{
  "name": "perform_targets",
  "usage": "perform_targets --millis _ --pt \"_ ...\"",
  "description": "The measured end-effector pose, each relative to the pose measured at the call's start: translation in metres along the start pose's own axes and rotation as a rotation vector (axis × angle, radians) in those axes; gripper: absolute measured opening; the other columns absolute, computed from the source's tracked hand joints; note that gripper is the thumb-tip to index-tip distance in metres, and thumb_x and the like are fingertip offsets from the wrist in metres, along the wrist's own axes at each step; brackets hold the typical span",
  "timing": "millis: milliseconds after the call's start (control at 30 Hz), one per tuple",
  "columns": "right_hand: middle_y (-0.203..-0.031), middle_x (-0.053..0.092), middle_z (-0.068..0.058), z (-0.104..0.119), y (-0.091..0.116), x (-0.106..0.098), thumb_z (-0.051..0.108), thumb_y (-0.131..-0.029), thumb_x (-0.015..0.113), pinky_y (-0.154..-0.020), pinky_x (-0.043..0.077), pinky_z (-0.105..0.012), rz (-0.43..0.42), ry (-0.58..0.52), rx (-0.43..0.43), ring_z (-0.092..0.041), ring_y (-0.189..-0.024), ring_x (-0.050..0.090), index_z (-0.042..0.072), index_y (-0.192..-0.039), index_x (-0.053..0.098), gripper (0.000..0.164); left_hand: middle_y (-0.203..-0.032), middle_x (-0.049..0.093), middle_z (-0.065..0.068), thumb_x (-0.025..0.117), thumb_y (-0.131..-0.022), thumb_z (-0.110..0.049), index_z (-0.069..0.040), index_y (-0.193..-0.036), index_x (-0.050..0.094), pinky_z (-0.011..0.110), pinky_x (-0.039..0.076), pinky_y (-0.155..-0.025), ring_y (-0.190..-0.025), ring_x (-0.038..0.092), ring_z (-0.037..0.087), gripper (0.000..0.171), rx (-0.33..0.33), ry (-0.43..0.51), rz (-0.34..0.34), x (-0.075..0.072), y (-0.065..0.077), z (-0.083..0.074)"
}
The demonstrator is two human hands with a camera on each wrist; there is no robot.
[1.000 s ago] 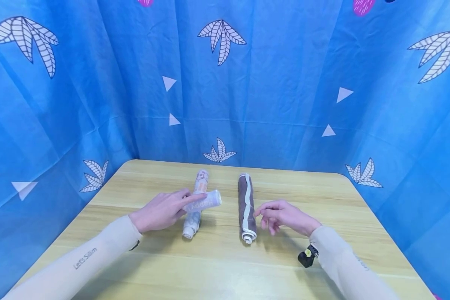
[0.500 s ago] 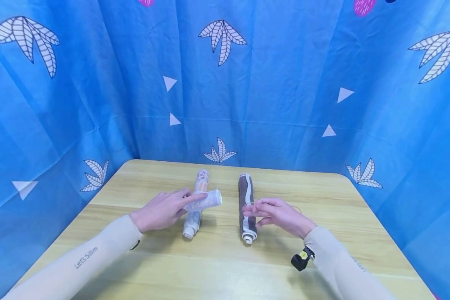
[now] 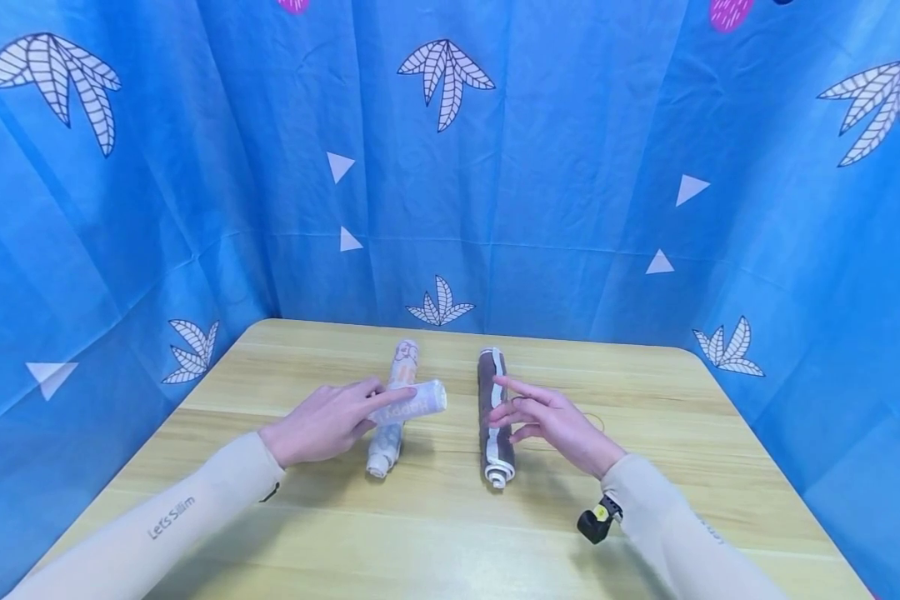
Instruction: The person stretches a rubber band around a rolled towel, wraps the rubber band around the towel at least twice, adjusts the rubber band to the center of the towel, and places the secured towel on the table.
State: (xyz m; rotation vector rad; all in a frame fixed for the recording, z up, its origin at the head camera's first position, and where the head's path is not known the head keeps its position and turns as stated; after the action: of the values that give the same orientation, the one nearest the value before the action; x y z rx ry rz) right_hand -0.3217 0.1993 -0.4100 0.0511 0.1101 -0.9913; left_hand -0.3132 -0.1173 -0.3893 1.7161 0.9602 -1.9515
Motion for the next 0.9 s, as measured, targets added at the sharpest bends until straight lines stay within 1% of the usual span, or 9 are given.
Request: perform_targets --millis 67,200,300,367,500,633,700,800,900 --pt "-0.121 0.064 -0.030 0.000 0.000 -0.001 0.020 -0.109 0.040 -0.087 0.058 -0.041 -0.048 -0.001 0.001 -0.027 -0.108 0.070 0.013 -0.158 0.032 0.050 -0.125 0.061 0.007 0.075 -0.090 -0.015 -0.045 -0.155 0.030 0.019 0.037 -0.050 -0.077 0.058 0.012 0.085 0.009 0.000 -0.010 0.000 -0.001 -0.001" --pt "-0.095 0.069 -0.023 -0.002 -0.001 -0.003 0.017 -0.107 0.046 -0.077 0.060 -0.040 -0.140 0.007 0.001 -0.022 -0.078 0.073 0.013 -0.156 0.038 0.049 -0.118 0.061 0.003 0.074 -0.090 -0.014 -0.043 -0.155 0.032 0.018 0.037 -0.049 -0.073 0.055 0.010 0.083 0.034 -0.004 -0.028 -0.001 -0.002 -0.004" --pt "-0.078 0.068 -0.017 -0.002 -0.001 -0.003 0.016 -0.104 0.054 -0.065 0.060 -0.038 -0.169 0.056 0.003 -0.020 -0.060 0.068 0.010 -0.153 0.042 0.051 -0.113 0.061 0.001 0.074 -0.090 -0.014 -0.042 -0.155 0.033 0.018 0.037 -0.049 -0.072 0.054 0.009 0.081 0.049 -0.010 -0.033 0.000 -0.003 -0.005" --pt "-0.074 0.069 -0.015 -0.002 -0.002 -0.002 0.016 -0.101 0.059 -0.061 0.059 -0.037 -0.171 0.101 0.005 -0.020 -0.055 0.066 0.010 -0.152 0.043 0.054 -0.113 0.060 0.001 0.073 -0.090 -0.015 -0.042 -0.155 0.033 0.018 0.038 -0.050 -0.071 0.054 0.009 0.081 0.056 -0.015 -0.031 -0.001 -0.004 -0.007" --pt "-0.087 0.074 -0.021 0.000 -0.002 0.004 0.019 -0.095 0.070 -0.063 0.059 -0.041 -0.132 0.189 0.001 -0.024 -0.063 0.070 0.011 -0.153 0.042 0.064 -0.113 0.060 0.003 0.074 -0.090 -0.016 -0.043 -0.154 0.033 0.018 0.040 -0.051 -0.071 0.055 0.011 0.081 0.058 -0.010 -0.014 -0.002 -0.006 -0.013" --pt "-0.109 0.072 -0.024 -0.001 -0.003 0.014 0.020 -0.091 0.075 -0.068 0.059 -0.042 -0.089 0.262 0.008 -0.025 -0.082 0.071 0.012 -0.153 0.042 0.071 -0.113 0.059 0.003 0.074 -0.090 -0.018 -0.045 -0.154 0.032 0.017 0.041 -0.053 -0.071 0.055 0.010 0.081 0.058 -0.004 0.008 -0.003 -0.007 -0.019" --pt "-0.117 0.069 -0.023 -0.001 -0.005 0.019 0.020 -0.089 0.077 -0.072 0.058 -0.039 -0.084 0.302 0.006 -0.024 -0.092 0.069 0.012 -0.153 0.043 0.072 -0.112 0.059 0.002 0.075 -0.090 -0.018 -0.046 -0.153 0.032 0.017 0.041 -0.052 -0.069 0.053 0.010 0.081 0.065 -0.002 0.010 -0.004 -0.008 -0.022" --pt "-0.123 0.067 -0.019 -0.001 -0.008 0.027 0.022 -0.087 0.080 -0.081 0.057 -0.034 -0.093 0.363 -0.010 -0.027 -0.104 0.064 0.013 -0.152 0.044 0.075 -0.109 0.058 0.001 0.073 -0.090 -0.017 -0.046 -0.153 0.033 0.017 0.040 -0.051 -0.067 0.051 0.009 0.080 0.088 -0.010 0.002 -0.006 -0.009 -0.027" --pt "-0.124 0.064 -0.016 0.000 -0.011 0.034 0.024 -0.082 0.084 -0.084 0.056 -0.034 -0.105 0.363 -0.032 -0.033 -0.109 0.063 0.016 -0.149 0.045 0.079 -0.106 0.057 0.000 0.072 -0.091 -0.016 -0.045 -0.153 0.034 0.018 0.039 -0.050 -0.065 0.049 0.009 0.078 0.110 -0.020 -0.006 -0.007 -0.011 -0.031"
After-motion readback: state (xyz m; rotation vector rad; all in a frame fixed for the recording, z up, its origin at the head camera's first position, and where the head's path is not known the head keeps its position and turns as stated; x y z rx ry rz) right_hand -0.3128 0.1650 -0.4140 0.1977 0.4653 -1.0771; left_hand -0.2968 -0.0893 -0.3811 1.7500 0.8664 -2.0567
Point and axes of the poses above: each hand's wrist, its own y-axis away from the middle knuckle, its own x-axis out of the palm, z = x × y, the point moved 5 cm from there along -y, towards the middle knuckle
